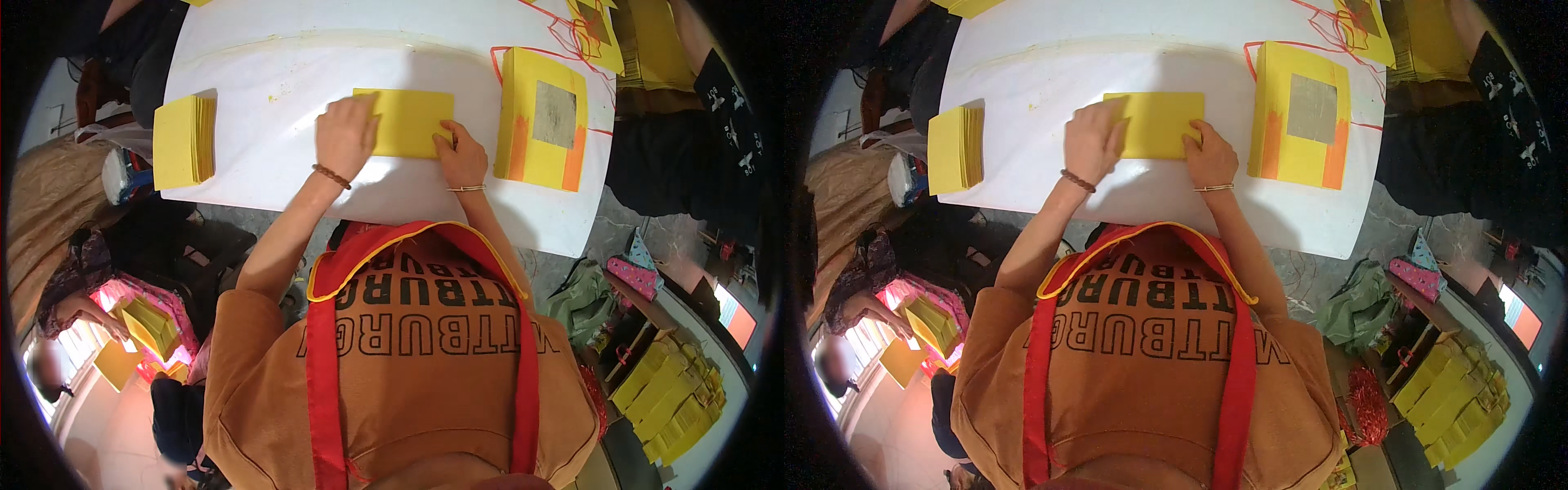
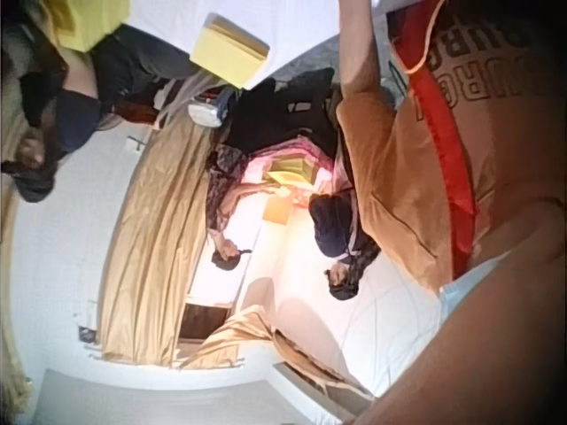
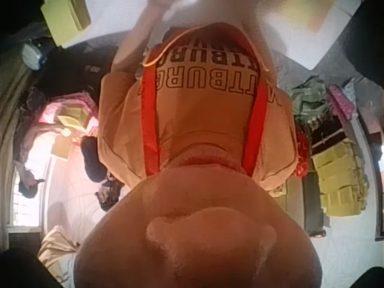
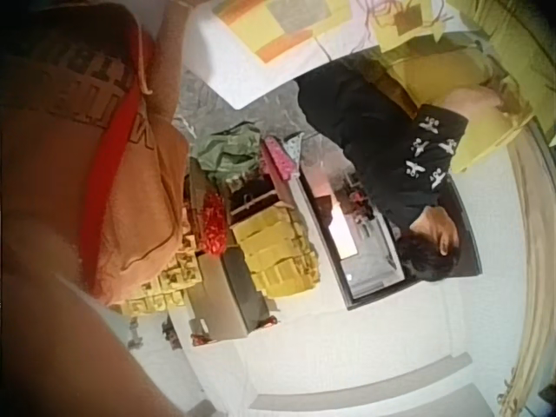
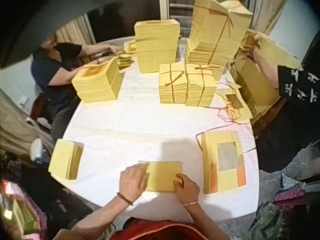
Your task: Folding yellow paper sheets with foil inserts and stacking them.
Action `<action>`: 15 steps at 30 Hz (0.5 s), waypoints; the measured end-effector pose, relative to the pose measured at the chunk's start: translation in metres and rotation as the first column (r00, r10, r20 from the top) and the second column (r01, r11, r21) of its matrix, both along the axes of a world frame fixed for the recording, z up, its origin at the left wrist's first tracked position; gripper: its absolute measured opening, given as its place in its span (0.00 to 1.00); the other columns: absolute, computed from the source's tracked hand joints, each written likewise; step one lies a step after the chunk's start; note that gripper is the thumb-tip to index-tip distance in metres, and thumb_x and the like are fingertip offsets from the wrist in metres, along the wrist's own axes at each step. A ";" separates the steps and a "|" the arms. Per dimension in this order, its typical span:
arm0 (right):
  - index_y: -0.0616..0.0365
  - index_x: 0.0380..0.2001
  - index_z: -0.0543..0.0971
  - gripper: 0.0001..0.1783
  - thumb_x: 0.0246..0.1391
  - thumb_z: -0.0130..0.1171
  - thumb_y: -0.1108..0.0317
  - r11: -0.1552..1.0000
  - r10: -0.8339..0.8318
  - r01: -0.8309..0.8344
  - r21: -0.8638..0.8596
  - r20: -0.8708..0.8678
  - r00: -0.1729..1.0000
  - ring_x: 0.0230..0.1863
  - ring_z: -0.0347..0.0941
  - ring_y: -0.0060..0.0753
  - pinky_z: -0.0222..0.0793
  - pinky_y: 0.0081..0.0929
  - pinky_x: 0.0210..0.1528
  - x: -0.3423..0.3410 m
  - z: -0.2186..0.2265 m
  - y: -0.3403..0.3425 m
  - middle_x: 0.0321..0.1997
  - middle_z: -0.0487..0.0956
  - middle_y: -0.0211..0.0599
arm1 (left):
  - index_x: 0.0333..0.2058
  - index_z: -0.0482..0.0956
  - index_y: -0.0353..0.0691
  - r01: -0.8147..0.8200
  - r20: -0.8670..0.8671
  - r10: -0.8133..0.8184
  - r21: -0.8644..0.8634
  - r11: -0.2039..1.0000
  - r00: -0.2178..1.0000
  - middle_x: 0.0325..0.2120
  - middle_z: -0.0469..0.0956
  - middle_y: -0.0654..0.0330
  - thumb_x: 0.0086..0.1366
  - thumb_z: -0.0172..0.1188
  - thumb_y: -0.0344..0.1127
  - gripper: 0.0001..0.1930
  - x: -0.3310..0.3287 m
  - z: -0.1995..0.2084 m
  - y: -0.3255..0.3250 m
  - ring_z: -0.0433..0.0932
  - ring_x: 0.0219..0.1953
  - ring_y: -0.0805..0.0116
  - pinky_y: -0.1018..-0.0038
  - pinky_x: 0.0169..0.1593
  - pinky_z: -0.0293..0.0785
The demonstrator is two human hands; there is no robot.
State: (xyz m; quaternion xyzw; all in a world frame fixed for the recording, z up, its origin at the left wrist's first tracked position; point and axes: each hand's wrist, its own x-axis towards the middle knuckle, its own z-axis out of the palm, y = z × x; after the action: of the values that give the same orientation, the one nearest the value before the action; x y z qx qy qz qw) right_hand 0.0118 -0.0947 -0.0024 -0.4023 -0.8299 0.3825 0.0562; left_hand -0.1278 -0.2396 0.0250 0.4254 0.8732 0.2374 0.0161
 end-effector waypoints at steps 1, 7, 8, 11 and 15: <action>0.49 0.40 0.75 0.17 0.45 0.55 0.59 1.000 0.000 0.000 0.011 0.016 1.000 0.33 0.74 0.44 0.67 0.38 0.35 -0.001 0.001 -0.001 0.29 0.78 0.41 | 0.44 0.72 0.43 0.124 -0.070 -0.120 0.060 0.991 0.990 0.42 0.71 0.56 0.52 0.57 0.35 0.18 0.004 -0.002 0.010 0.66 0.48 0.57 0.64 0.46 0.64; 0.49 0.40 0.75 0.17 0.45 0.56 0.60 1.000 -0.003 0.003 0.019 0.005 1.000 0.31 0.74 0.45 0.67 0.38 0.33 -0.003 0.007 -0.004 0.28 0.78 0.41 | 0.55 0.63 0.50 0.308 -0.128 -0.324 -0.133 0.942 0.937 0.57 0.57 0.56 0.58 0.50 0.49 0.26 0.017 -0.033 0.031 0.51 0.60 0.55 0.57 0.59 0.49; 0.49 0.40 0.75 0.17 0.45 0.56 0.60 1.000 -0.008 0.008 0.016 0.009 1.000 0.31 0.74 0.45 0.67 0.38 0.33 -0.002 0.006 -0.004 0.28 0.78 0.41 | 0.55 0.63 0.50 0.313 -0.124 -0.329 -0.135 0.940 0.936 0.57 0.57 0.56 0.58 0.50 0.49 0.26 0.017 -0.034 0.032 0.51 0.60 0.55 0.57 0.59 0.49; 0.49 0.39 0.76 0.15 0.45 0.56 0.60 0.999 -0.013 0.014 0.032 -0.031 0.999 0.28 0.74 0.43 0.67 0.37 0.31 0.000 0.003 -0.002 0.24 0.77 0.40 | 0.56 0.61 0.51 0.289 -0.102 -0.305 -0.148 0.946 0.947 0.57 0.56 0.56 0.57 0.51 0.50 0.27 0.019 -0.036 0.034 0.51 0.60 0.55 0.56 0.59 0.47; 0.51 0.43 0.72 0.20 0.45 0.56 0.58 0.987 0.046 -0.027 0.158 -0.121 0.992 0.40 0.70 0.42 0.64 0.40 0.39 -0.005 0.013 0.000 0.37 0.74 0.39 | 0.55 0.62 0.50 0.286 -0.060 -0.300 -0.173 0.942 0.952 0.58 0.55 0.56 0.57 0.50 0.51 0.28 0.020 -0.037 0.037 0.49 0.61 0.55 0.54 0.59 0.45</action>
State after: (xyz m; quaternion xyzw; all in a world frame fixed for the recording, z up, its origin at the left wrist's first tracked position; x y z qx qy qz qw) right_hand 0.0069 -0.0949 0.0101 -0.3569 -0.8593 0.3418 0.1320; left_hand -0.1083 -0.2029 -0.0118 0.5576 0.8165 0.1418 0.0483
